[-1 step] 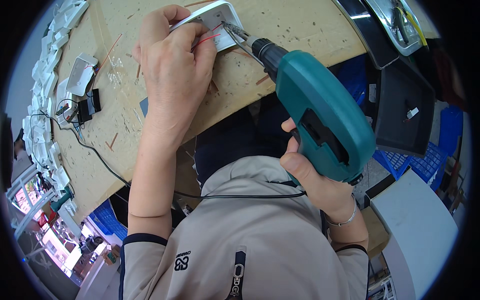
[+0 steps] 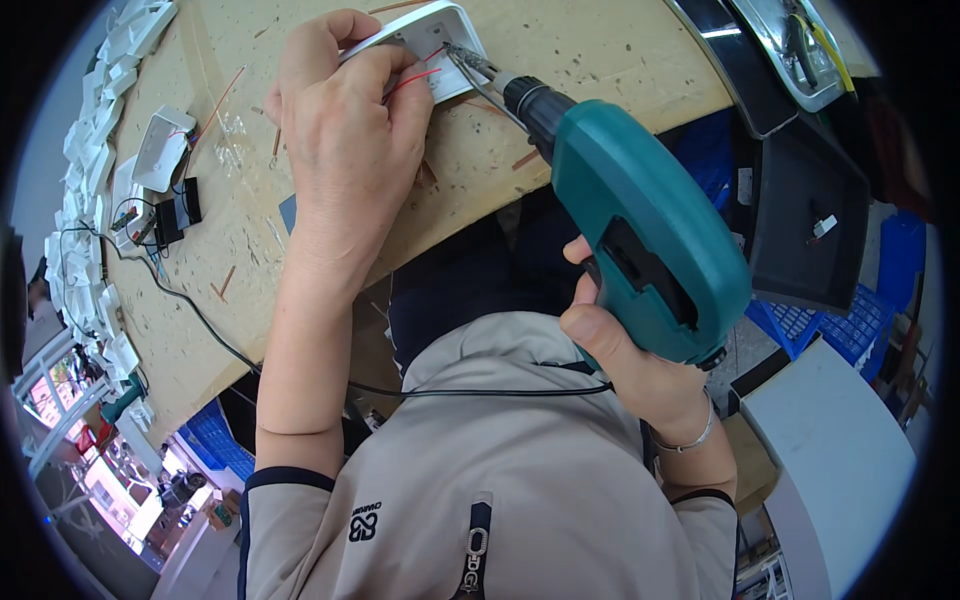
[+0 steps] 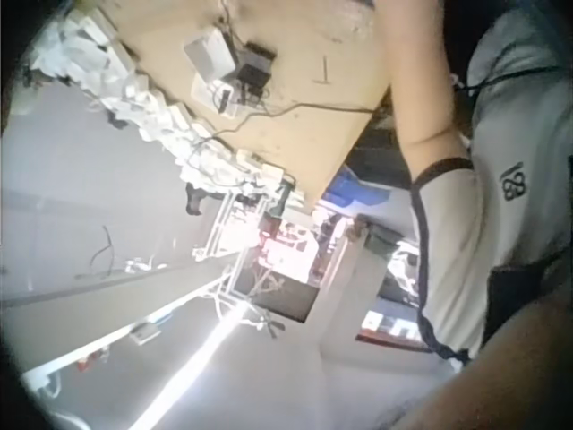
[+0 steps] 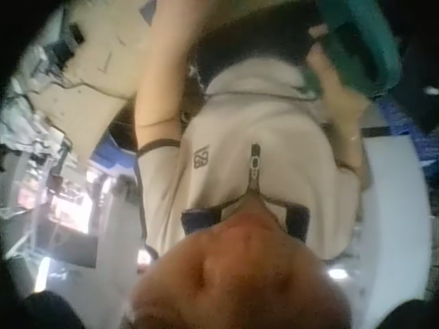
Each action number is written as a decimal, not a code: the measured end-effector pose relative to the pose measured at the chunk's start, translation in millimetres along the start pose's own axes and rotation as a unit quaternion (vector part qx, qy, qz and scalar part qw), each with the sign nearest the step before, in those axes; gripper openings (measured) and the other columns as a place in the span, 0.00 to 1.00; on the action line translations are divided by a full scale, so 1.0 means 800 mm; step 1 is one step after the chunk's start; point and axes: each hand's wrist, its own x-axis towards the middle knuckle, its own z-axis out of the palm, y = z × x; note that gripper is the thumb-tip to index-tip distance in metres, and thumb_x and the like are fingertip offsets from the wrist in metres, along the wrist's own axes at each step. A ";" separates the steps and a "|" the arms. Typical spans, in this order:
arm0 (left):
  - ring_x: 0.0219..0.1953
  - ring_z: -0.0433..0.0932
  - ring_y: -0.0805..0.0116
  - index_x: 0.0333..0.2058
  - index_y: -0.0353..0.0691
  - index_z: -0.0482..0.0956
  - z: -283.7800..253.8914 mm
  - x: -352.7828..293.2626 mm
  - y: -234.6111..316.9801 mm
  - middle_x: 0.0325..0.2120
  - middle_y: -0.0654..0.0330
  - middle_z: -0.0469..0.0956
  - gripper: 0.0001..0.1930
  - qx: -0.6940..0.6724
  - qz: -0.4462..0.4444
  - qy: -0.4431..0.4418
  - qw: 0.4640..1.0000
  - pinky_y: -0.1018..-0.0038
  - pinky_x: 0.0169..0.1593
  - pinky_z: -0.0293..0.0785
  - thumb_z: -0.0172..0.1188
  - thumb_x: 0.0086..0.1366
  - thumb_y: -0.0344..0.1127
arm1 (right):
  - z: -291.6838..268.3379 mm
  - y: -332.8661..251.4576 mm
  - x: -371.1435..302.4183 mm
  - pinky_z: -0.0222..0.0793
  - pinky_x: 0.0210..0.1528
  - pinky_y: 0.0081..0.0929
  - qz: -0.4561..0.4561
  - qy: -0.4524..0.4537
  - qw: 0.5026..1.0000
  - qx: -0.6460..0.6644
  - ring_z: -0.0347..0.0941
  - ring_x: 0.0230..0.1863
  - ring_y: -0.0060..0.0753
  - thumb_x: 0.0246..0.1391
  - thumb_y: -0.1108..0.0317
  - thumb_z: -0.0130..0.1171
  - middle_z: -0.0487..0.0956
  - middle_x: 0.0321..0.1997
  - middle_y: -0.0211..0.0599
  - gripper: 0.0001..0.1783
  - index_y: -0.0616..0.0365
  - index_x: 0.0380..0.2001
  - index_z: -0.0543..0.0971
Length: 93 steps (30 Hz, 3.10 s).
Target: Soldering wires to small circuit boards and assembling them into plastic housings.
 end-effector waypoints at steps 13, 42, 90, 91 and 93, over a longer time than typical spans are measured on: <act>0.36 0.69 0.55 0.22 0.34 0.73 -0.001 0.000 -0.002 0.33 0.52 0.70 0.05 0.010 -0.003 -0.004 1.000 0.64 0.39 0.60 0.58 0.43 0.25 | -0.003 -0.014 0.002 0.68 0.30 0.18 -0.001 -0.010 0.997 -0.077 0.70 0.29 0.23 0.45 0.72 0.61 0.72 0.37 0.43 0.28 0.68 0.49 0.65; 0.38 0.68 0.57 0.21 0.35 0.71 0.001 -0.001 -0.001 0.34 0.53 0.70 0.05 0.014 -0.003 -0.001 1.000 0.64 0.40 0.58 0.57 0.42 0.25 | -0.005 -0.018 -0.002 0.69 0.32 0.19 -0.023 -0.016 0.991 -0.130 0.71 0.29 0.26 0.45 0.72 0.61 0.73 0.35 0.42 0.24 0.66 0.46 0.67; 0.39 0.69 0.57 0.25 0.38 0.73 -0.024 -0.001 0.008 0.38 0.53 0.69 0.06 0.001 -0.005 -0.041 0.999 0.57 0.45 0.55 0.59 0.46 0.28 | -0.015 -0.014 -0.017 0.70 0.25 0.18 -0.081 0.054 0.995 -0.029 0.71 0.25 0.22 0.43 0.53 0.64 0.72 0.44 0.55 0.42 0.72 0.52 0.58; 0.39 0.69 0.57 0.25 0.38 0.73 -0.027 -0.001 0.009 0.38 0.53 0.69 0.06 0.001 -0.004 -0.042 0.999 0.57 0.45 0.55 0.59 0.46 0.28 | -0.017 -0.014 -0.016 0.70 0.25 0.18 -0.085 0.045 0.995 -0.033 0.71 0.25 0.22 0.44 0.53 0.64 0.72 0.44 0.55 0.42 0.72 0.52 0.58; 0.36 0.69 0.60 0.24 0.37 0.73 -0.029 0.000 0.011 0.36 0.56 0.70 0.05 -0.029 -0.016 -0.034 0.999 0.60 0.44 0.56 0.58 0.45 0.27 | -0.019 -0.013 -0.015 0.70 0.25 0.18 -0.087 0.038 0.995 -0.037 0.71 0.25 0.21 0.44 0.53 0.64 0.72 0.44 0.55 0.42 0.71 0.53 0.58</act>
